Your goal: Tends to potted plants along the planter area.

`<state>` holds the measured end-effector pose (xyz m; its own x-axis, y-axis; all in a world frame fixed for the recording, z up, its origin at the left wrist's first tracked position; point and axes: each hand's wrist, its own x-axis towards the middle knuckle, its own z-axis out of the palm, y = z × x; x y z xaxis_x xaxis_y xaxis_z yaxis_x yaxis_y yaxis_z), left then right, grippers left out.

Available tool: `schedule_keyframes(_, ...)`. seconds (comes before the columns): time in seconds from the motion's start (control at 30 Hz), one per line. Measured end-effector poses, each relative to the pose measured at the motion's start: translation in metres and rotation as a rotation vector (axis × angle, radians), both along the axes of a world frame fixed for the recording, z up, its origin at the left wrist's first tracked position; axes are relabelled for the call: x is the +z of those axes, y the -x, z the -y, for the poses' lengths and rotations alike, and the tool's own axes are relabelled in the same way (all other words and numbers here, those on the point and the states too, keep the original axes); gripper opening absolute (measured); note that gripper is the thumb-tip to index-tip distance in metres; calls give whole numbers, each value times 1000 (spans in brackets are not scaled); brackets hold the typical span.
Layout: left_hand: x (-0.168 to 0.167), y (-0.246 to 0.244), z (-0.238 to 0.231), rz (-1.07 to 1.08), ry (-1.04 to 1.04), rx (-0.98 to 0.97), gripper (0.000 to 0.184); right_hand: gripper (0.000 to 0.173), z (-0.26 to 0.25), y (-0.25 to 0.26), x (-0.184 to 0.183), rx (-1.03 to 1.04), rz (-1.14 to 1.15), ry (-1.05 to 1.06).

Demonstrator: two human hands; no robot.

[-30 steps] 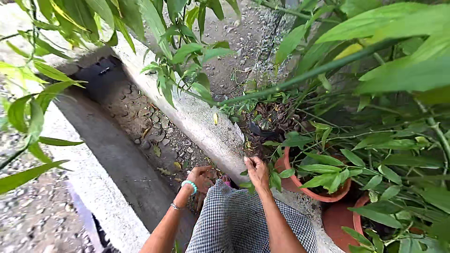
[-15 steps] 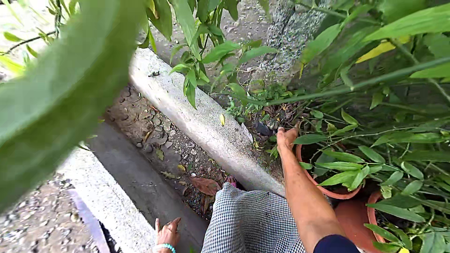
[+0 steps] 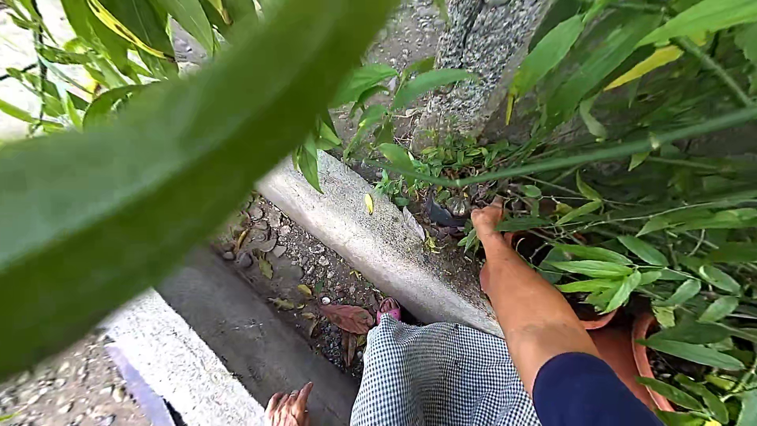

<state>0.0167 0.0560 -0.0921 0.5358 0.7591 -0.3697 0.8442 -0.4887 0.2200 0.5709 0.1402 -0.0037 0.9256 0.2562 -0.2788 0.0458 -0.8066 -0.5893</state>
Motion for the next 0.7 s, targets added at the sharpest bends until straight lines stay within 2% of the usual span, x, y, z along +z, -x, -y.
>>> schedule_keyframes(0.17,2,-5,1,-3,-35,26,40,58,0,-6,-6,-21,91,-28)
schedule_keyframes(0.33,3,-8,1,-11,-15,69,39,47,4,16,-3,-64,142,-25)
schedule_keyframes(0.47,3,-7,2,-13,-11,86,38,50,12,27,-4,-67,121,-9)
schedule_keyframes(0.53,2,-8,3,-8,-6,97,38,50,16,33,1,-67,102,-83)
schedule_keyframes(0.6,0,-8,4,6,-23,102,38,41,17,47,1,-83,131,-188)
schedule_keyframes(0.7,1,-7,3,15,-9,91,37,35,25,79,-9,-67,138,-229)
